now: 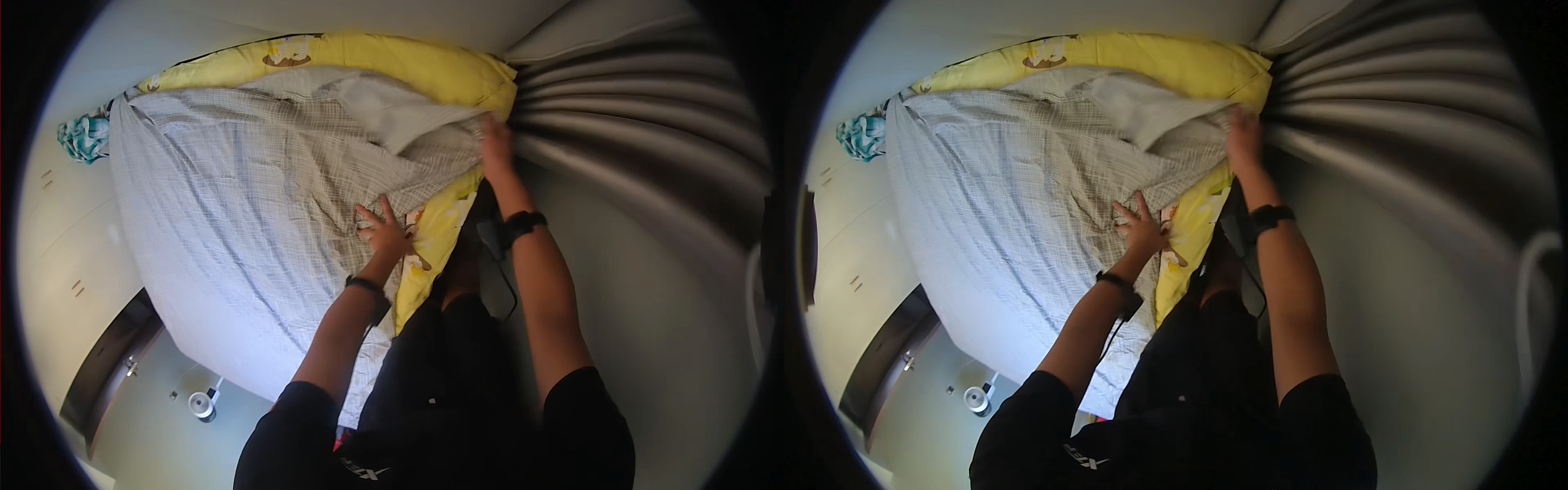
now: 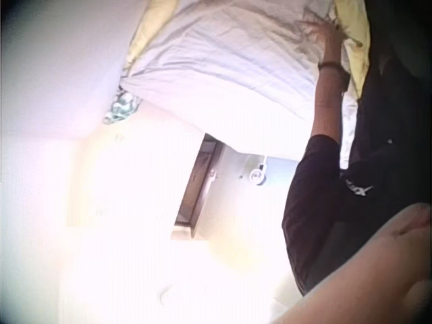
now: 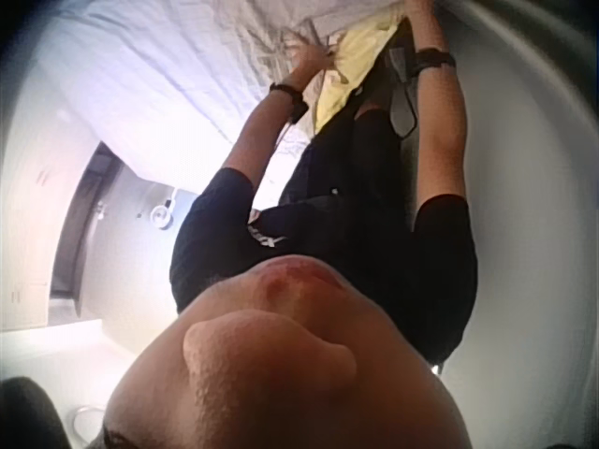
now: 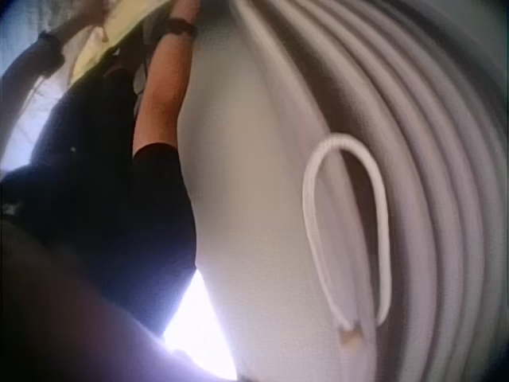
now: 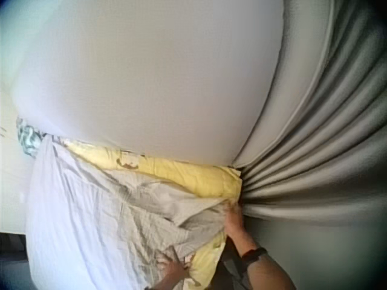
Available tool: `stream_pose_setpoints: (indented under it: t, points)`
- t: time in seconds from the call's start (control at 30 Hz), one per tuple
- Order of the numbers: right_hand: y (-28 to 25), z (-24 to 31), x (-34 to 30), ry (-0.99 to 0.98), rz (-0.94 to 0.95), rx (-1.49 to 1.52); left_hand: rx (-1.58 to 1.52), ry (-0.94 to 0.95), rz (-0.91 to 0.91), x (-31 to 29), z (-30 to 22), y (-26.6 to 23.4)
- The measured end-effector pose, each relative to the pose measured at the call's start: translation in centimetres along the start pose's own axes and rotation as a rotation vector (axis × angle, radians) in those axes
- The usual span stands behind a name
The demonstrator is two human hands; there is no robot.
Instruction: The person removes a checkered blanket from a bed, spreads a grey duvet cover over the mattress, and tucks in the edges of the cover by hand.
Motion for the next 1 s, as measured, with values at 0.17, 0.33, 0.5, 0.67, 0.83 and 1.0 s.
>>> stream_pose_setpoints:
  t: [0.17,0.33,0.5,0.67,0.83,1.0]
  points:
    - [-7.7,4.5,-4.3,0.288,-0.233,0.733,-0.324,0.696,-0.31,-5.2,6.6,0.4]
    - [-8.7,4.4,-1.6,0.368,-0.429,0.705,-0.146,0.351,-0.023,-9.9,10.8,5.3]
    - [-10.3,5.1,2.6,0.227,-0.481,0.499,-0.047,0.404,0.178,-12.0,7.9,10.4]
    - [-10.0,3.8,5.1,0.311,-0.312,0.346,-0.063,0.62,0.248,-9.9,2.2,14.7]
    - [-10.6,1.1,15.5,-0.128,-0.411,-1.192,-0.106,0.529,0.252,-5.3,0.1,21.0]
    - [-3.4,5.8,8.4,-0.289,-0.537,-0.534,-0.01,1.025,1.068,2.6,10.8,27.8]
Point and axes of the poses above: each hand's wrist, its own x-axis towards the middle knuckle, its own y-axis out of the palm, z = x × y, the point moved 6 cm from there along x, towards the middle knuckle, and after that the axes turned 15 degrees about -x, right-handed, at the moved point
